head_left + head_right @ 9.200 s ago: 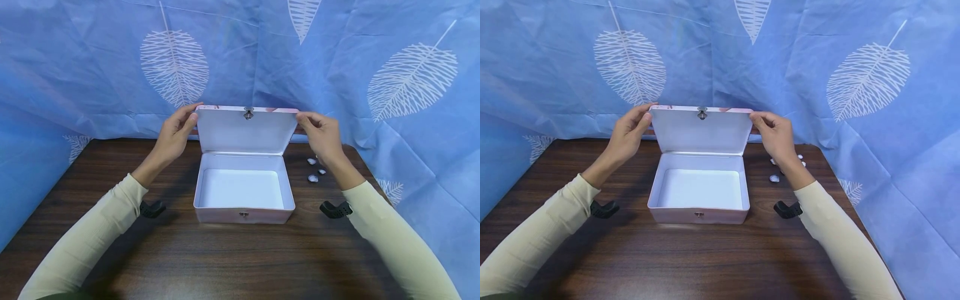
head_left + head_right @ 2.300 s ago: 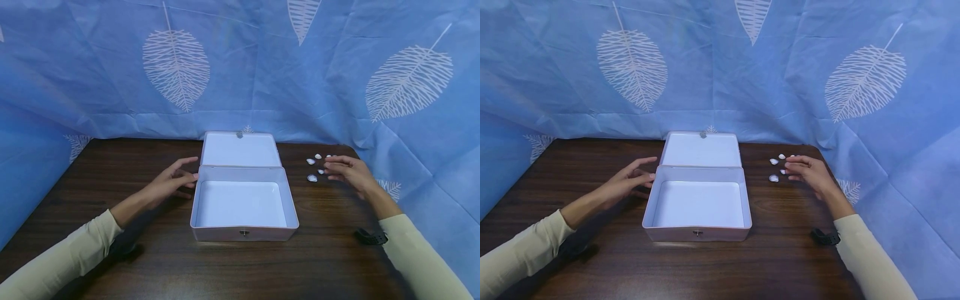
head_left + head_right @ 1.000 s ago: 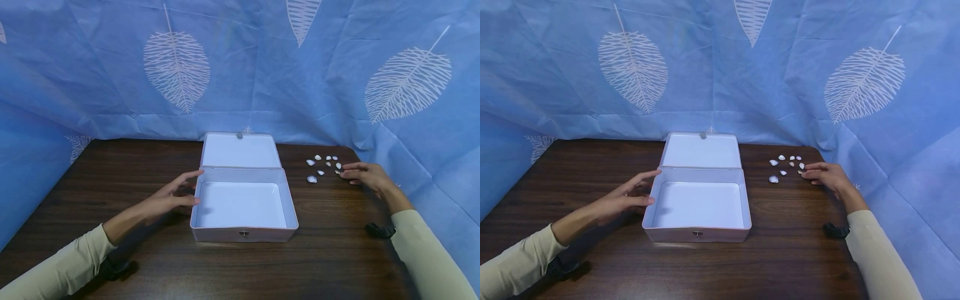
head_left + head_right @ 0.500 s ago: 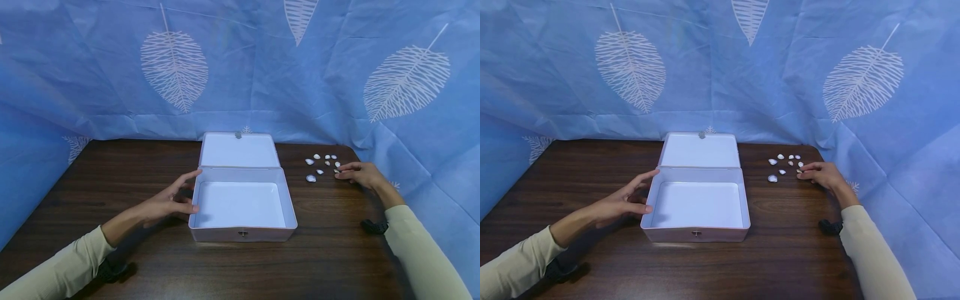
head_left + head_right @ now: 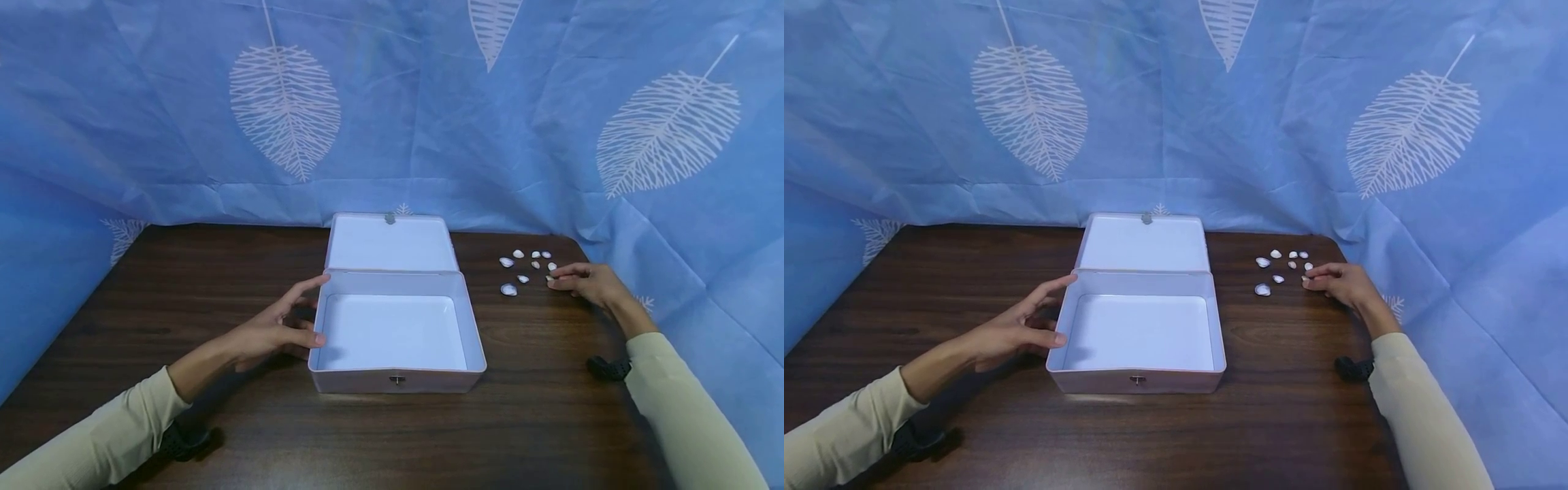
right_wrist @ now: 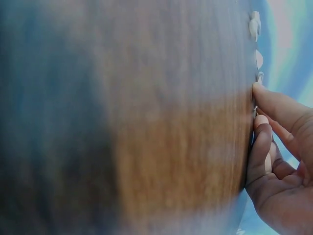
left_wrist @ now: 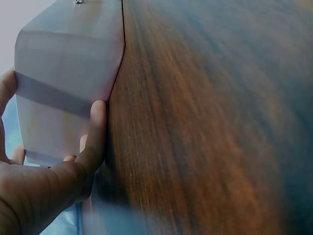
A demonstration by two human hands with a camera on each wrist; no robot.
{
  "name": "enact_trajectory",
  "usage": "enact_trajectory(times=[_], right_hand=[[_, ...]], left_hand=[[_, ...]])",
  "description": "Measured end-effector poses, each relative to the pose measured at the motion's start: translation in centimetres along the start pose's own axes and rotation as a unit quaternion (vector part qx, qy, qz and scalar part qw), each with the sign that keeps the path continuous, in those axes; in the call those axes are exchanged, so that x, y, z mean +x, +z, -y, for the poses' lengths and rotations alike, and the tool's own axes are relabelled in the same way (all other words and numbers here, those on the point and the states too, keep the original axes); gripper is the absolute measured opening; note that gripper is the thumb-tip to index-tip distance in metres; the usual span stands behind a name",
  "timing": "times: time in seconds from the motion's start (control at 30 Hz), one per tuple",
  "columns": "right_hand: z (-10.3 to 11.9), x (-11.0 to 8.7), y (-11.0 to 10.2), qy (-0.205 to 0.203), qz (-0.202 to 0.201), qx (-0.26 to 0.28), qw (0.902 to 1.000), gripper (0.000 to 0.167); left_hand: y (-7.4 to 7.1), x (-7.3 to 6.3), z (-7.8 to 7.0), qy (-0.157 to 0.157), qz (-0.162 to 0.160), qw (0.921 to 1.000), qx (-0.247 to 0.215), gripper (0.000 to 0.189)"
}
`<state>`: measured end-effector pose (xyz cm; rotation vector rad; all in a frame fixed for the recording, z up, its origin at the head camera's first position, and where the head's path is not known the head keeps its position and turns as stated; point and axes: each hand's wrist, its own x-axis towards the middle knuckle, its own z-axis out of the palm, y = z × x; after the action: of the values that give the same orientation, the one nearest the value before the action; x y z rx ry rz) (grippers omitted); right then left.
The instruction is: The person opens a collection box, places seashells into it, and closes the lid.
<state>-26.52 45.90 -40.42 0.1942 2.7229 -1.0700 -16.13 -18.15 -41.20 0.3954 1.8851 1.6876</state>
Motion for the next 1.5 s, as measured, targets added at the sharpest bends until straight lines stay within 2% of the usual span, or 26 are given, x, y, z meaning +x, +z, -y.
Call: enact_trajectory(times=[0.17, 0.33, 0.67, 0.97, 1.3, 1.5], right_hand=[[0.4, -0.1, 0.0, -0.008, -0.006, -0.016, 0.9998, 0.063], [0.5, -0.1, 0.1, -0.021, 0.004, -0.014, 0.9997, 0.055], [0.4, -0.1, 0.4, -0.052, 0.005, -0.025, 0.9984, 0.048], [1.0, -0.3, 0.6, -0.082, -0.011, -0.064, 0.9945, 0.041], [1.5, -0.4, 1.2, -0.074, -0.02, 0.004, 0.997, 0.046], [2.2, -0.9, 1.9, -0.075, -0.011, 0.043, 0.9962, 0.05]], left_hand=[[-0.1, 0.0, -0.1, -0.006, -0.001, 1.0, -0.004, 0.112], [-0.1, 0.1, -0.2, -0.015, -0.005, 0.9999, -0.001, 0.112], [-0.1, 0.1, -0.3, -0.015, -0.003, 0.9999, -0.001, 0.114], [-0.1, 0.2, -0.3, -0.017, -0.002, 0.9998, -0.006, 0.114], [0.0, 0.3, -0.4, -0.019, -0.003, 0.9998, -0.007, 0.114], [0.0, 0.2, -0.4, -0.018, -0.004, 0.9998, -0.008, 0.114]])
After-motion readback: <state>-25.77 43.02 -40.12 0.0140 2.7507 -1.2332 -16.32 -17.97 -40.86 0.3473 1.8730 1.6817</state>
